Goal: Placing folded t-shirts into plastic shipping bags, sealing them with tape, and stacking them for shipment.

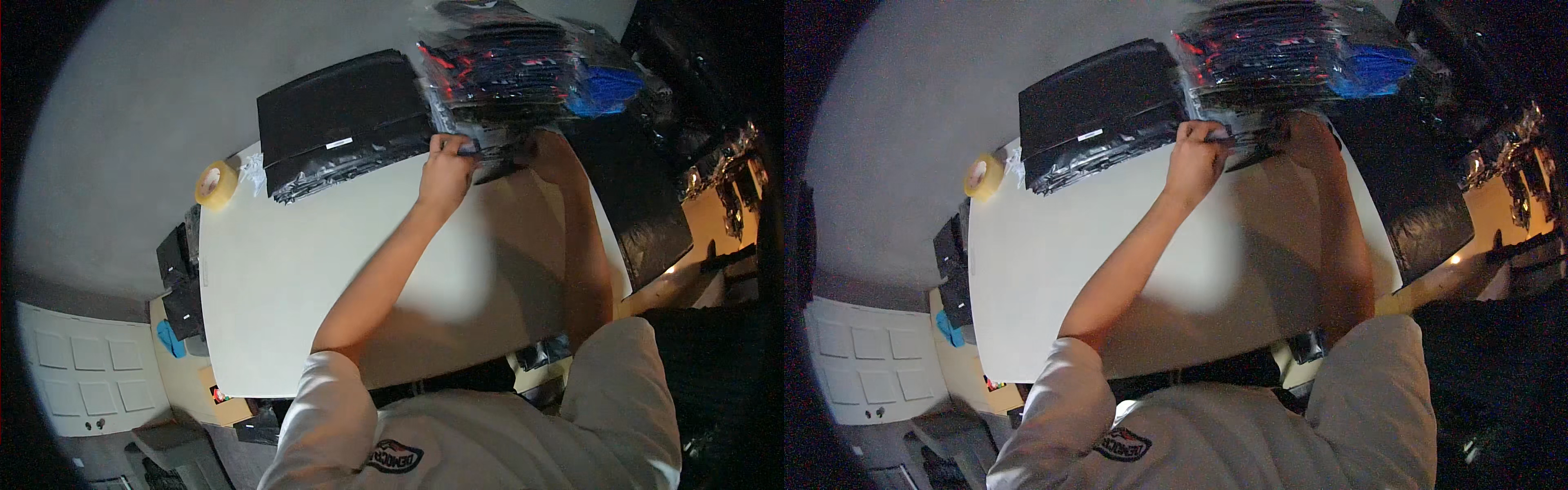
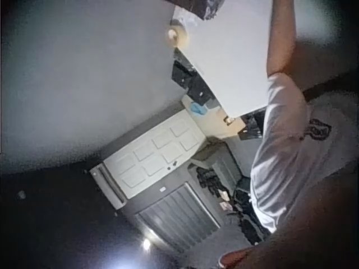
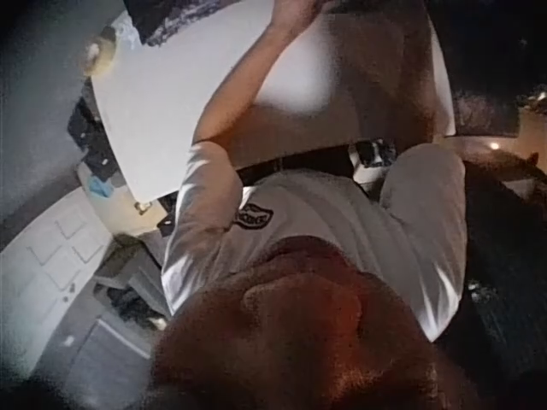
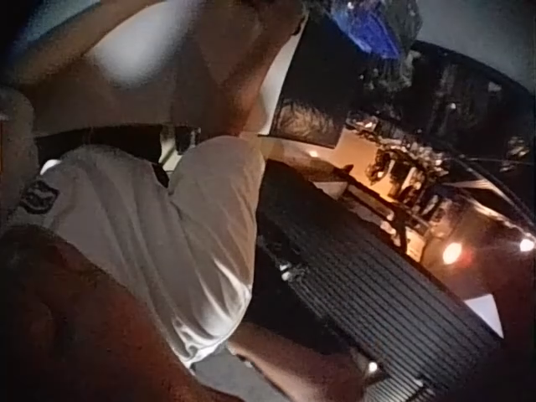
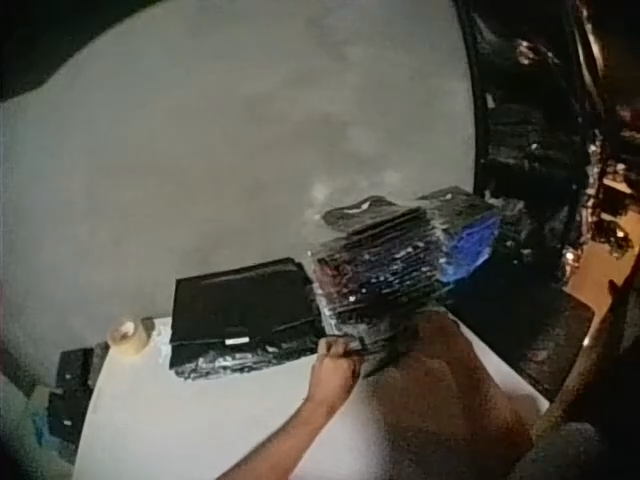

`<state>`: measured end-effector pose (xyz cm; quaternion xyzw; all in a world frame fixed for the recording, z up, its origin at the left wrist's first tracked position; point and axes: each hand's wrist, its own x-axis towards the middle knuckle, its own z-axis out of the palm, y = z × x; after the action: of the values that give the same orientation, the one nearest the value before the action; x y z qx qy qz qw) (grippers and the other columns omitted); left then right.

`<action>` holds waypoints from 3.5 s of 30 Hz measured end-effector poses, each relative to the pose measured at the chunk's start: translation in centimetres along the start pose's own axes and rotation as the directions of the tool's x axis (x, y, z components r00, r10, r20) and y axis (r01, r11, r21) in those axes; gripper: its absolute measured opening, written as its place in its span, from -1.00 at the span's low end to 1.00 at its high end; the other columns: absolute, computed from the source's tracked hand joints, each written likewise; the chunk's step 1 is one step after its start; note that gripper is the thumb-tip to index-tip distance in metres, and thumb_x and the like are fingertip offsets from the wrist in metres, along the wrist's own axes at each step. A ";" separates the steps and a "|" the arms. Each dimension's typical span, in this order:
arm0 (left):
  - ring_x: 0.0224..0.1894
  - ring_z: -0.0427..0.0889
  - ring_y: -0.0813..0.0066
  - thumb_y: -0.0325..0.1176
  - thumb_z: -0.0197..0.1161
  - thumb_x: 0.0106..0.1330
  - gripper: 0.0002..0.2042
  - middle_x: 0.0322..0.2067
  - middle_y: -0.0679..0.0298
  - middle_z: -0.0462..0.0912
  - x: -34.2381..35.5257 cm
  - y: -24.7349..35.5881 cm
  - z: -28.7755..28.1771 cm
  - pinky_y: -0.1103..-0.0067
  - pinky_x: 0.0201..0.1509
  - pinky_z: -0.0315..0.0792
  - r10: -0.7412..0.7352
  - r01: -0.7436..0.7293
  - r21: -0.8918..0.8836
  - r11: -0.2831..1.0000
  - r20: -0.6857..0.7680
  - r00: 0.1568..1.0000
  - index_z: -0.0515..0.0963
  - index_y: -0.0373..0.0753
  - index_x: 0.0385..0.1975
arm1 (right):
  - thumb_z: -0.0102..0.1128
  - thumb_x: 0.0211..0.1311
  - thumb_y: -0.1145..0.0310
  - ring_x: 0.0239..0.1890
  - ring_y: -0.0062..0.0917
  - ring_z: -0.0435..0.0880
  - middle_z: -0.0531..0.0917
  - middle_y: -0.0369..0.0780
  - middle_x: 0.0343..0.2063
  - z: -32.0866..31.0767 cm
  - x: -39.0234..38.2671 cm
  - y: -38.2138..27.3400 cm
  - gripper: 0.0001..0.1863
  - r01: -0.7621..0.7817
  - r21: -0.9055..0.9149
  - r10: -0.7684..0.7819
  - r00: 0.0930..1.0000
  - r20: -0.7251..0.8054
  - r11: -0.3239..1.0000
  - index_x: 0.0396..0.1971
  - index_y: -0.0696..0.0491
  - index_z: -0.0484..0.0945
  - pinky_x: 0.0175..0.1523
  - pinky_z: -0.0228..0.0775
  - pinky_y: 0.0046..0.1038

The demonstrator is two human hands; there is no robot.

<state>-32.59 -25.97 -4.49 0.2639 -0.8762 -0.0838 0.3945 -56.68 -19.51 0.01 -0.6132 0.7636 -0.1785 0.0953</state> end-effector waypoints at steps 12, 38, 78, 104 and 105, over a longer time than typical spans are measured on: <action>0.08 0.60 0.22 -0.35 0.50 0.12 -0.88 -0.04 0.40 0.74 -0.3 1.7 -1.4 0.34 0.07 0.61 -0.061 0.064 0.063 0.996 -0.042 0.997 0.81 -0.08 -0.33 | 0.59 0.01 0.16 -0.18 -0.20 0.78 0.78 0.00 -0.25 -2.0 -1.5 -1.7 -0.51 -0.015 -0.023 0.015 0.999 -0.033 1.000 -0.14 0.18 0.71 -0.03 0.58 -0.23; -0.13 0.70 0.01 -0.42 0.43 0.20 -0.78 -0.20 0.04 0.72 -1.3 3.3 0.3 0.30 0.01 0.60 0.022 0.010 -0.157 0.988 0.201 0.979 0.77 -0.28 -0.16 | 0.67 -0.13 0.17 0.01 -0.12 0.78 0.79 -0.03 -0.08 -5.3 -1.8 3.0 -0.48 -0.390 -0.062 0.390 0.921 -0.012 0.919 -0.13 0.09 0.77 0.12 0.64 -0.15; 0.06 0.63 0.13 -0.28 0.37 0.32 -0.73 -0.12 0.17 0.73 -2.6 3.8 -2.0 0.30 0.17 0.54 -0.061 0.070 -0.125 0.990 0.075 0.995 0.74 -0.18 -0.03 | 0.24 0.23 0.46 -0.16 -0.02 0.75 0.77 -0.02 -0.26 -15.9 9.2 -6.8 -0.74 0.232 -0.447 -0.458 0.731 -0.506 0.864 -0.11 -0.04 0.77 0.01 0.59 -0.03; 0.43 0.23 -0.07 -0.34 0.34 0.32 -0.51 0.48 0.24 0.33 -11.5 3.4 -14.6 0.17 0.55 0.12 0.169 -0.126 -0.114 0.985 0.605 0.778 0.59 -0.03 0.30 | 0.44 0.18 0.28 -0.25 -0.15 0.81 0.79 -0.06 -0.32 -8.7 -33.2 4.8 -0.78 -0.690 -0.214 0.544 0.692 -0.474 0.691 -0.18 -0.03 0.81 -0.15 0.65 -0.18; 0.43 0.23 -0.06 -0.34 0.34 0.33 -0.52 0.47 0.25 0.35 -11.6 3.2 -14.3 0.18 0.56 0.11 0.159 -0.107 -0.123 0.987 0.598 0.786 0.60 -0.03 0.29 | 0.49 0.16 0.21 -0.24 -0.17 0.81 0.80 -0.08 -0.30 -7.9 -34.2 6.5 -0.74 -0.717 -0.246 0.581 0.681 -0.446 0.652 -0.18 -0.02 0.80 -0.14 0.65 -0.19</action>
<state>-17.00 -16.25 -1.17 0.1444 -0.9684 -0.1718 0.1092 -57.55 16.07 2.23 -0.2605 0.9574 -0.0702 -0.1026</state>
